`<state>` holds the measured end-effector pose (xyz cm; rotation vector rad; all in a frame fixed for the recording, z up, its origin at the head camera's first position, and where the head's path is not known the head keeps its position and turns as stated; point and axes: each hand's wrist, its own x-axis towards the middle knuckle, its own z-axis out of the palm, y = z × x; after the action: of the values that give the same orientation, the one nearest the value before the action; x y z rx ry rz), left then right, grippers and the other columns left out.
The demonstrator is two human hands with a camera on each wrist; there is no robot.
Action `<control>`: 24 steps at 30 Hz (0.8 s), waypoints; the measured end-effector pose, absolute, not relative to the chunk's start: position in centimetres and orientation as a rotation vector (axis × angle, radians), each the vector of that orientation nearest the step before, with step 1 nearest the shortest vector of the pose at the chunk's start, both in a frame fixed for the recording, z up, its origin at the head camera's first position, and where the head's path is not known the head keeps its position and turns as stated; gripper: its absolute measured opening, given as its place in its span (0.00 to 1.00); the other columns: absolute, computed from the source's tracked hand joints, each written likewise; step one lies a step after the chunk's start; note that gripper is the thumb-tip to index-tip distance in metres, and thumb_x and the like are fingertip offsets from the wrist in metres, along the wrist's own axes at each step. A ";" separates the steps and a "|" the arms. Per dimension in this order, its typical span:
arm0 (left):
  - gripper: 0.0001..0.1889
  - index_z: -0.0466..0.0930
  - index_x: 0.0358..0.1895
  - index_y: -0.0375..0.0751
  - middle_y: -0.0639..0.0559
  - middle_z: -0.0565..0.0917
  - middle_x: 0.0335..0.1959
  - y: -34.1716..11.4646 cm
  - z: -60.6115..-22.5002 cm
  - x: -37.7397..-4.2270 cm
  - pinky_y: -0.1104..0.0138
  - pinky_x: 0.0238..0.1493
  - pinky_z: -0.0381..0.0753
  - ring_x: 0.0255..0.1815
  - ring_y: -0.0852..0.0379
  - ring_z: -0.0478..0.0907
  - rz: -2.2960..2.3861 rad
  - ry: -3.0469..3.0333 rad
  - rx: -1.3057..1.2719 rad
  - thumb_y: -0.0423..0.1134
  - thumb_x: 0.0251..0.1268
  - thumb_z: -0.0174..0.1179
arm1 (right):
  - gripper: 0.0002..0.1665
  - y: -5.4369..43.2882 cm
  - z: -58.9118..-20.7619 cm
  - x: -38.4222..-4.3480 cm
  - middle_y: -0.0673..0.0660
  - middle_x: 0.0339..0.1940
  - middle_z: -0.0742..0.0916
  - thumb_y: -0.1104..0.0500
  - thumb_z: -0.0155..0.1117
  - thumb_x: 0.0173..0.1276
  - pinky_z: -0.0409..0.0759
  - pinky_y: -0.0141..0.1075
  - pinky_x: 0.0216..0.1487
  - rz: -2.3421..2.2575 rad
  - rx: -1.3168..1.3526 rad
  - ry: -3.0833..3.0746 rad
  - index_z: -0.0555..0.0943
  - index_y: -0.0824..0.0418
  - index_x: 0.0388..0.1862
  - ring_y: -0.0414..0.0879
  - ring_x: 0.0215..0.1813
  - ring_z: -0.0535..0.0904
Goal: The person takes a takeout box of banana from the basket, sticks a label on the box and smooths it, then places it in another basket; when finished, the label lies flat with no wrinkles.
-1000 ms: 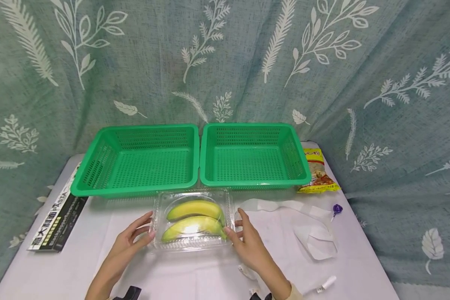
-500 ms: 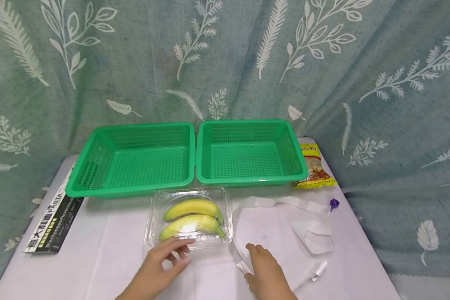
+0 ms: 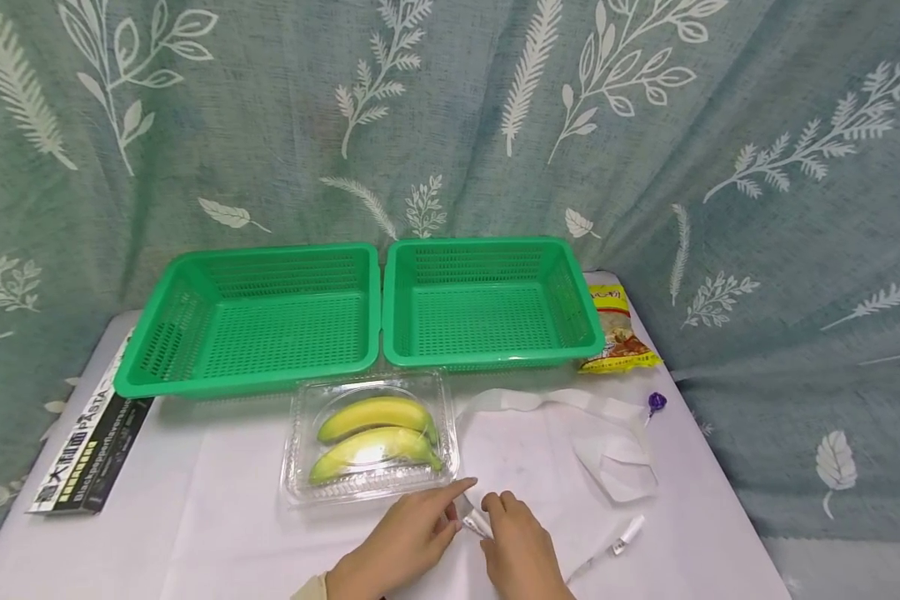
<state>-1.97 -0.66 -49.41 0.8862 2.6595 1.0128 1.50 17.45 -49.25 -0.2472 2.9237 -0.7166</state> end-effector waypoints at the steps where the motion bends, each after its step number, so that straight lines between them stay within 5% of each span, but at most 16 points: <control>1: 0.24 0.78 0.64 0.41 0.55 0.87 0.34 -0.4 -49.6 -2.1 0.80 0.30 0.76 0.25 0.72 0.75 0.990 2.677 0.882 0.29 0.64 0.63 | 0.21 17.5 -49.2 1.4 0.50 0.32 0.84 0.64 0.78 0.52 0.83 0.33 0.31 -0.720 -0.253 2.927 0.82 0.62 0.46 0.38 0.31 0.79; 7: 0.09 0.86 0.45 0.41 0.49 0.91 0.42 0.4 -50.8 -2.3 0.72 0.43 0.87 0.44 0.56 0.89 0.992 2.708 0.846 0.28 0.67 0.60 | 0.12 18.1 -48.9 1.4 0.46 0.26 0.85 0.61 0.74 0.59 0.80 0.28 0.30 -0.768 -0.246 2.925 0.84 0.59 0.41 0.33 0.28 0.76; 14: 0.05 0.86 0.37 0.42 0.55 0.89 0.34 0.6 -51.3 -2.3 0.79 0.33 0.79 0.32 0.70 0.81 1.087 2.676 0.811 0.33 0.70 0.60 | 0.06 18.9 -48.6 1.5 0.43 0.25 0.85 0.60 0.72 0.62 0.75 0.26 0.29 -0.840 -0.186 2.904 0.85 0.54 0.38 0.30 0.26 0.74; 24: 0.08 0.86 0.39 0.41 0.59 0.81 0.22 0.6 -51.5 -2.7 0.80 0.31 0.76 0.24 0.75 0.69 1.155 2.577 0.761 0.30 0.71 0.57 | 0.02 18.8 -48.8 1.8 0.40 0.27 0.86 0.56 0.70 0.66 0.76 0.25 0.33 -0.876 -0.130 3.032 0.86 0.51 0.34 0.27 0.30 0.74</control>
<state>-2.66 0.58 -51.55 0.7615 2.5772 1.1554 1.81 18.84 -48.78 -0.1296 3.0316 -0.8756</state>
